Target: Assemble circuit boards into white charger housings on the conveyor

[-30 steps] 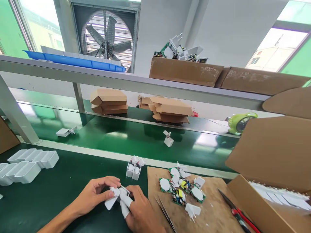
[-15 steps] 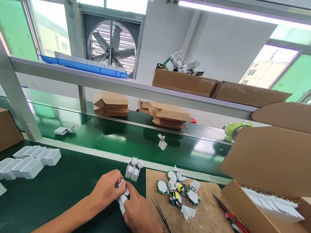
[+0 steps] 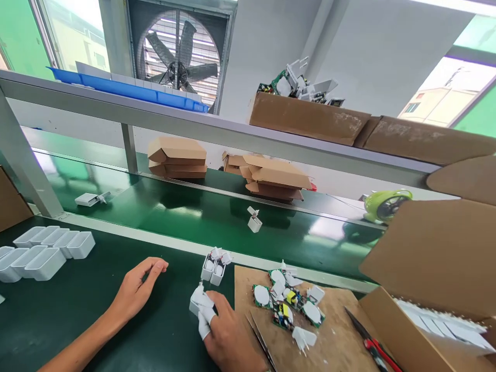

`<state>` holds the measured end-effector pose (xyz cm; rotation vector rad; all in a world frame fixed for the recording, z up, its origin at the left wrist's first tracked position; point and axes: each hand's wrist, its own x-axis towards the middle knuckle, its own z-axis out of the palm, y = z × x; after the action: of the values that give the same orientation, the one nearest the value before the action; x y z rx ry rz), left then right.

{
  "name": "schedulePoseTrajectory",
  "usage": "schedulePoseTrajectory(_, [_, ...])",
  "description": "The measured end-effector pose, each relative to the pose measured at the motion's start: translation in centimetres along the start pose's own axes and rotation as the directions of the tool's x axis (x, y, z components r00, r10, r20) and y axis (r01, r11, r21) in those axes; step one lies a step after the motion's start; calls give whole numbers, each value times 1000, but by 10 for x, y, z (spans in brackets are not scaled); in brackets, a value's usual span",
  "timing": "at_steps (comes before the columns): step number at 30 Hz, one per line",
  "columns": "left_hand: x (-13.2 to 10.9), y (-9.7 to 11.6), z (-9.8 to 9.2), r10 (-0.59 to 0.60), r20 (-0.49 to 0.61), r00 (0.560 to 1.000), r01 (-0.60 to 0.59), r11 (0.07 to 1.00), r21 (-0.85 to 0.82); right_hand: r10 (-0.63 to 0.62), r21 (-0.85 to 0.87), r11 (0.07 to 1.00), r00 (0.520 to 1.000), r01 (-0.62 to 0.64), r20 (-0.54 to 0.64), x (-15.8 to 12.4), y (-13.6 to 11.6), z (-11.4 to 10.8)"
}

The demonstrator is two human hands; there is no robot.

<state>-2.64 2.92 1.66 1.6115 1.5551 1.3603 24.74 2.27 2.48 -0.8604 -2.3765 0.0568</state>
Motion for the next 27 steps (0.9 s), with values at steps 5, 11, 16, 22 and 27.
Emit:
schedulePoseTrajectory(5, [3,5,4,-14,-21,1000,14,1000,-7,-9,-4,1000,999,9,33,-4,0,6])
schedulePoseTrajectory(11, [1,-3,-6,-69,-82,994,67,997,-25,-3,53,999,994,8,-106,-3,0,-8])
schedulePoseTrajectory(16, [-5,2,-1,49,-54,997,-53,997,-64,47,88,995,999,-46,-15,-12,5,2])
schedulePoseTrajectory(22, [-31,10,30,338,212,917,-330,941,-71,87,48,995,996,-85,-30,-23,8,6])
schedulePoseTrajectory(27, [-47,5,51,323,455,830,-315,944,-97,226,203,952,973,-231,48,-21,2,0])
